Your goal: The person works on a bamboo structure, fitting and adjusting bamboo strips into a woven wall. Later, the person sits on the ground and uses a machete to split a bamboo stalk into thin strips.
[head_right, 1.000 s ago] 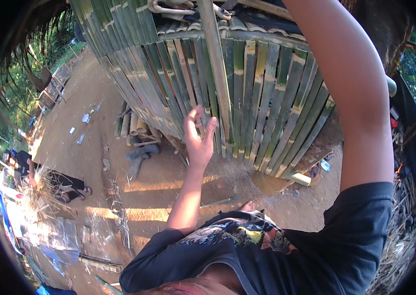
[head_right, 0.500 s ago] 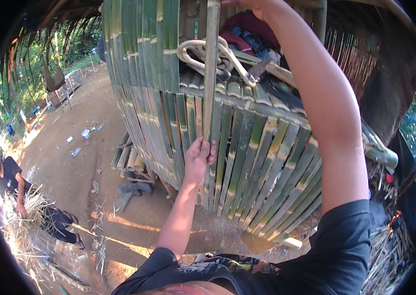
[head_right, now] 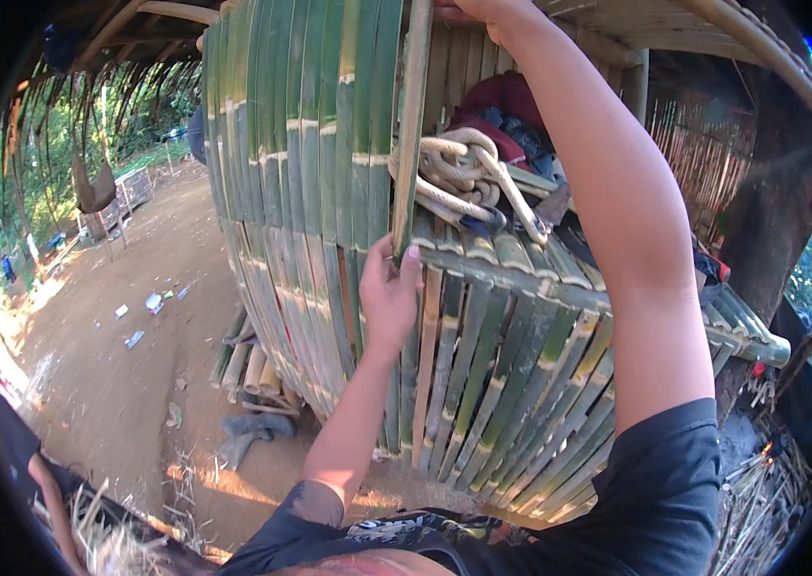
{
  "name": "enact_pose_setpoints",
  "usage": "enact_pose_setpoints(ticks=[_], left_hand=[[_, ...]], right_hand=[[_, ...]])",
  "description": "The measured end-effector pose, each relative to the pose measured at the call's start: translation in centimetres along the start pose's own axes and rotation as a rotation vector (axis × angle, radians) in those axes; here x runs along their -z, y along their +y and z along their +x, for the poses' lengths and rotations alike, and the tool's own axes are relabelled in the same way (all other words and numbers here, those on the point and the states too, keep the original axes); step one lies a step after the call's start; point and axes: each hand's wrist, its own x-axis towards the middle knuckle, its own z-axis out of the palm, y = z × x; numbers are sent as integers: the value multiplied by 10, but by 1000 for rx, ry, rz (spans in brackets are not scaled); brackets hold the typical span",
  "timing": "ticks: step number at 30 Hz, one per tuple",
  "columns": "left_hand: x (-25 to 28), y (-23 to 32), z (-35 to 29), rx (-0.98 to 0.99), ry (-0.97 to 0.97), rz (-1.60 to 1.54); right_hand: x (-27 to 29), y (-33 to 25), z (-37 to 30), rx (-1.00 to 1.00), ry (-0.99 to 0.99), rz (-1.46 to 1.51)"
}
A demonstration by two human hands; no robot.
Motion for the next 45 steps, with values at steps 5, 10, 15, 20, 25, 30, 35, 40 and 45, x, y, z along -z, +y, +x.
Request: enact_pose_setpoints(ticks=[5, 10, 15, 20, 25, 30, 35, 40, 45], left_hand=[[10, -12, 12, -296, 110, 285], [8, -33, 30, -494, 160, 391], [3, -34, 32, -526, 170, 343], [15, -42, 30, -430, 236, 301], [19, -44, 28, -439, 260, 333], [25, -26, 30, -143, 1, 70], [71, -16, 26, 49, -106, -35], [103, -15, -6, 102, -133, -217], [117, -10, -22, 215, -98, -283]], right_hand=[[-16, 22, 32, -16, 13, 56], [-30, 19, 32, -51, 78, 45], [-17, 30, 54, 56, 21, -41], [-45, 20, 34, -14, -56, 71], [-64, 25, 27, -12, 26, -29], [-41, 43, 22, 40, -31, 36], [-50, 64, -27, 238, -125, -118], [-29, 96, -156, 675, -204, -1080], [-11, 137, -166, 468, -228, -1372]])
